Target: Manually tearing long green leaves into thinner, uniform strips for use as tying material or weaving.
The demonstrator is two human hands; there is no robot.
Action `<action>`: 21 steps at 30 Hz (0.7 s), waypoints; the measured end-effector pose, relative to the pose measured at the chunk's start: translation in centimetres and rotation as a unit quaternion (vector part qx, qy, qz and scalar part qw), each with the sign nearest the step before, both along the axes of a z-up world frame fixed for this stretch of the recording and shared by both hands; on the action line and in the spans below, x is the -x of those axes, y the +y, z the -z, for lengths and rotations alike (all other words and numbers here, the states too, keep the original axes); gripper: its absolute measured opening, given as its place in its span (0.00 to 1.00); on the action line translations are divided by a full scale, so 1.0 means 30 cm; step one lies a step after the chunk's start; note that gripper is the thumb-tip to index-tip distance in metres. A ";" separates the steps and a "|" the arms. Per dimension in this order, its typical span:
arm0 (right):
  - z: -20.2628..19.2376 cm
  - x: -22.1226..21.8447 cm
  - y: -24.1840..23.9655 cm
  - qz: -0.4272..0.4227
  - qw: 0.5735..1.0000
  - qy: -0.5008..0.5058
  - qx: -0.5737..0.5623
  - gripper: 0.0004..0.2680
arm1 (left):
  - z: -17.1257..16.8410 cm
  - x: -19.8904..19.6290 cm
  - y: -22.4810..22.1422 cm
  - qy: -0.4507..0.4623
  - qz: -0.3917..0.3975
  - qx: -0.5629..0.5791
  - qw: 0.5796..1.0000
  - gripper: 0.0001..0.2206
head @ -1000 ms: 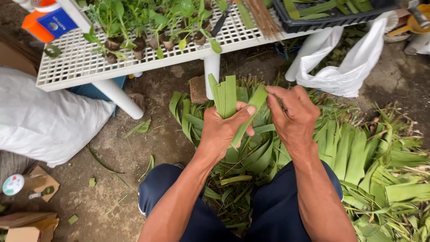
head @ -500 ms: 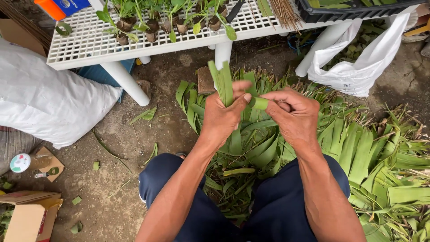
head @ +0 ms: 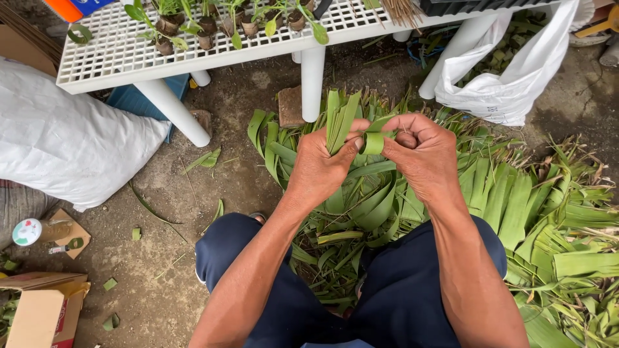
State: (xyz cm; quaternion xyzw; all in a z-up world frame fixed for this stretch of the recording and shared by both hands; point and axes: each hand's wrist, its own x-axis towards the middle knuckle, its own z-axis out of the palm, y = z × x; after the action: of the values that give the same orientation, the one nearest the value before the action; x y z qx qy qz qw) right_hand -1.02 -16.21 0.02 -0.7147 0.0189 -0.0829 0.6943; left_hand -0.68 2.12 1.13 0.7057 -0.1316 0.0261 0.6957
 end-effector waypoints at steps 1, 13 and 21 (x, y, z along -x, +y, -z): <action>-0.014 0.006 -0.002 -0.004 1.000 -0.011 0.015 0.07 | -0.001 0.000 -0.002 0.006 0.010 0.007 1.000 0.11; -0.035 0.025 -0.036 -0.001 0.979 -0.126 0.163 0.05 | -0.022 0.000 -0.029 0.125 0.065 0.074 0.987 0.14; -0.043 0.020 -0.032 -0.004 0.995 -0.029 0.093 0.05 | -0.005 0.015 -0.009 0.078 0.064 0.060 0.993 0.04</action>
State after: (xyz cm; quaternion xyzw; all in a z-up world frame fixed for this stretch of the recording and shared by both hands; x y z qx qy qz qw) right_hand -1.63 -17.17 1.30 -0.7735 -0.0119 -0.1018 0.6255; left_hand -1.12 1.86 1.29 0.6530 -0.1201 -0.0654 0.7450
